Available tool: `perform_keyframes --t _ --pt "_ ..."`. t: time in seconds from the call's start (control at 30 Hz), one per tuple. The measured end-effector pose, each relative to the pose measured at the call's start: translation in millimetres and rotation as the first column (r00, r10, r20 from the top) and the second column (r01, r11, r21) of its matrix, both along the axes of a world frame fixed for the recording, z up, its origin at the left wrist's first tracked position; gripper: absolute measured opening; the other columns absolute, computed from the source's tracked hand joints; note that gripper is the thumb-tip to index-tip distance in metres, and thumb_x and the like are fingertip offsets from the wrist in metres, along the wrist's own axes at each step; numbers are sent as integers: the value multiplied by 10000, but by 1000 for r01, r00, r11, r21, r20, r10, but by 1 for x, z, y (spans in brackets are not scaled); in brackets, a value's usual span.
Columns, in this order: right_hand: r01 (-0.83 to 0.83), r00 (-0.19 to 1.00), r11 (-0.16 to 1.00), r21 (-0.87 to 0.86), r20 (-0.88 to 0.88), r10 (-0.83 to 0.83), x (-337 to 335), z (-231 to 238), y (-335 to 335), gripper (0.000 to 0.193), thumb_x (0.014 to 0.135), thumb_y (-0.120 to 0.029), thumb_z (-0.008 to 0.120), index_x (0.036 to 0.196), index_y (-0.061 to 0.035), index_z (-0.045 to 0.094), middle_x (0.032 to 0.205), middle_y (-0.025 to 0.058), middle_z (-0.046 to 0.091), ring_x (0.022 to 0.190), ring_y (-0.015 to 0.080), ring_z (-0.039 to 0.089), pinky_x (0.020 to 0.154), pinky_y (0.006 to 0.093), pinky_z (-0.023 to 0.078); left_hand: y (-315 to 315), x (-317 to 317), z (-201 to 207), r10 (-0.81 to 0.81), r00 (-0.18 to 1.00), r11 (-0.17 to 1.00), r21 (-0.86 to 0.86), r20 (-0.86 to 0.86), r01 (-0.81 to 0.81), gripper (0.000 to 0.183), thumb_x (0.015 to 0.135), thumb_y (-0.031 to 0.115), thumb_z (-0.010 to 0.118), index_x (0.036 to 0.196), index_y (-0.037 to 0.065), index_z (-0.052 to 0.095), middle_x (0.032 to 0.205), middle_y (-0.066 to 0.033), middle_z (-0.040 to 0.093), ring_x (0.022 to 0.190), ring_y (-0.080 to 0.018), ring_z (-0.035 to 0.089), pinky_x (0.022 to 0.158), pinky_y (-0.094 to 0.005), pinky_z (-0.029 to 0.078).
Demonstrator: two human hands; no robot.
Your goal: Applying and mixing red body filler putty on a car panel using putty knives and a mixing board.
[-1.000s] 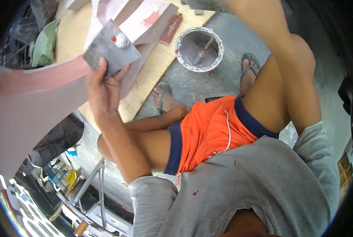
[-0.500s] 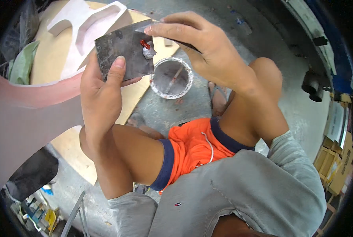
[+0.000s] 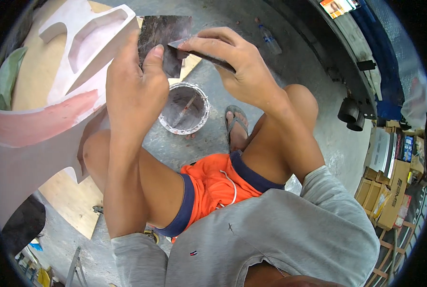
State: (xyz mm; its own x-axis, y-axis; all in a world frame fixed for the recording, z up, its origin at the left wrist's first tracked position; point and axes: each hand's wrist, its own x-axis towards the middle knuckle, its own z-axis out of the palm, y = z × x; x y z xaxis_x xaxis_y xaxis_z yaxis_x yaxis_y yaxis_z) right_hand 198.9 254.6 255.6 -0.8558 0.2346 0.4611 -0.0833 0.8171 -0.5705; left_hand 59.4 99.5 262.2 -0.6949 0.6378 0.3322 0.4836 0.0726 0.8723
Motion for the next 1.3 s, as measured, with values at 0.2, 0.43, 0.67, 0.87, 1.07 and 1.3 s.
perform_keyframes --t 0.2,0.43,0.67,0.87,1.07,1.3 --pt "-24 999 999 21 35 24 1 -3 -3 745 677 165 627 1282 -262 702 1273 155 634 1140 379 639 937 429 552 2 0 1 40 997 998 38 59 -42 381 963 61 598 1326 -52 595 1023 -224 724 875 -255 689 850 -352 524" --pt "-64 994 998 6 85 64 7 -9 -7 703 691 135 654 1277 -251 702 1259 146 649 1112 386 641 908 451 551 3 3 12 67 997 997 36 21 -68 194 979 63 600 1136 -47 635 959 -158 715 849 -187 662 799 -329 522" --pt "-130 983 982 -134 114 146 13 -20 -5 634 723 123 625 1254 -214 708 1249 127 676 1103 355 658 955 439 540 6 -6 30 152 897 900 317 415 -299 259 1021 50 537 1257 -51 571 1151 -151 664 918 -233 685 817 -387 617" --pt "-110 946 917 -384 -325 -22 9 -3 -10 487 890 173 525 1310 -49 631 1270 120 670 1142 248 664 997 356 517 10 -5 2 -147 683 907 374 715 -197 340 1043 87 531 1351 -48 482 1231 -164 631 1020 -291 693 886 -467 629" --pt "-82 867 996 37 -491 90 -13 -18 -5 569 761 210 604 1256 -65 661 1238 144 671 1232 304 598 988 370 541 23 18 -14 -321 465 872 450 825 -196 362 1053 85 495 1407 12 469 1253 -141 639 1074 -264 685 884 -456 625" --pt "-25 907 1000 14 -420 29 -20 -30 10 542 787 87 709 1277 -146 697 1271 139 616 1241 319 583 998 415 526 20 6 -17 -368 448 862 479 814 -163 360 1045 76 506 1400 25 472 1250 -130 643 1046 -254 697 834 -417 639"
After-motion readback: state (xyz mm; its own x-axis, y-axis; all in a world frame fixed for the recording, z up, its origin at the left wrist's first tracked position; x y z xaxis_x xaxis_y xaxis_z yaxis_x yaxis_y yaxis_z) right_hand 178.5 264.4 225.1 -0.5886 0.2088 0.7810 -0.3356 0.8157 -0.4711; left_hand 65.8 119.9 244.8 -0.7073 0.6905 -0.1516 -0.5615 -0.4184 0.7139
